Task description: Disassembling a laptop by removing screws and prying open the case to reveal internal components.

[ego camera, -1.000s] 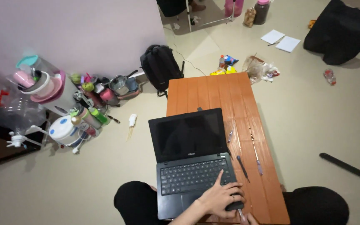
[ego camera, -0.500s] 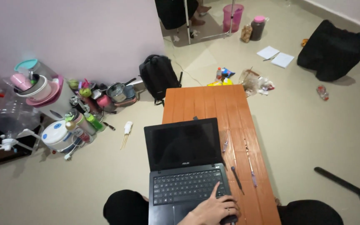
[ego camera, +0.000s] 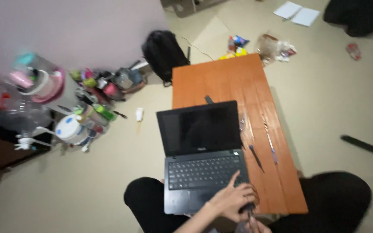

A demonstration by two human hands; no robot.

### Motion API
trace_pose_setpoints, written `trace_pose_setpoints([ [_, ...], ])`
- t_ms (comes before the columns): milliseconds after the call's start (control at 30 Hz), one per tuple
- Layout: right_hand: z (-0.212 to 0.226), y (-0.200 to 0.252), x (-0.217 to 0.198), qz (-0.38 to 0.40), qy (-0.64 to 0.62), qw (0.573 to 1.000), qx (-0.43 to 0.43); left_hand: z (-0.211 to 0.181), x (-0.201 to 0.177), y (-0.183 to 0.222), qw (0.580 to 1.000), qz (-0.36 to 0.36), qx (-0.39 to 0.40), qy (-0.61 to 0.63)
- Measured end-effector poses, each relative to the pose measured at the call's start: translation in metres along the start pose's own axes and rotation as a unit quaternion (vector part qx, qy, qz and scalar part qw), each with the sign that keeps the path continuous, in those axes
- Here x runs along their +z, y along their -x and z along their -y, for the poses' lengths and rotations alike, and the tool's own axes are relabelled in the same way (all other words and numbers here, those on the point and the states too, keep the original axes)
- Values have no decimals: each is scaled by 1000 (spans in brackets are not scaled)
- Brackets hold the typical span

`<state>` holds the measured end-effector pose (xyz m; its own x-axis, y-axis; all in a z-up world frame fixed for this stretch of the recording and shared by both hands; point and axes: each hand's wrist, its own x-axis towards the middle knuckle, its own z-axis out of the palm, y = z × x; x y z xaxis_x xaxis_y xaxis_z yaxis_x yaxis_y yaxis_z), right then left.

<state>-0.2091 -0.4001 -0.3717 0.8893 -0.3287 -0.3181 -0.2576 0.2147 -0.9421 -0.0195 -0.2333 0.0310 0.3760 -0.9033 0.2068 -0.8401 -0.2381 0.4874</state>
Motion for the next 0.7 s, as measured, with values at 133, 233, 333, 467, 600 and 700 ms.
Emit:
trace_pose_setpoints([
  [133,84,20,11,29,-7,995,92,-1,-6,-3,999,-2,1,41],
  [233,130,28,8,15,100,993,67,-4,-6,-2,1000,-12,-9,25],
  [333,156,27,3,56,344,937,17,-6,-7,0,999,-13,-11,31],
  [467,159,16,3,91,233,962,108,-4,-6,-1,1000,-14,-4,24],
  [600,150,14,2,115,52,974,190,-2,-3,-1,1000,8,-10,23],
  [700,3,-43,-49,189,24,978,80,1,3,1,999,30,-2,13],
])
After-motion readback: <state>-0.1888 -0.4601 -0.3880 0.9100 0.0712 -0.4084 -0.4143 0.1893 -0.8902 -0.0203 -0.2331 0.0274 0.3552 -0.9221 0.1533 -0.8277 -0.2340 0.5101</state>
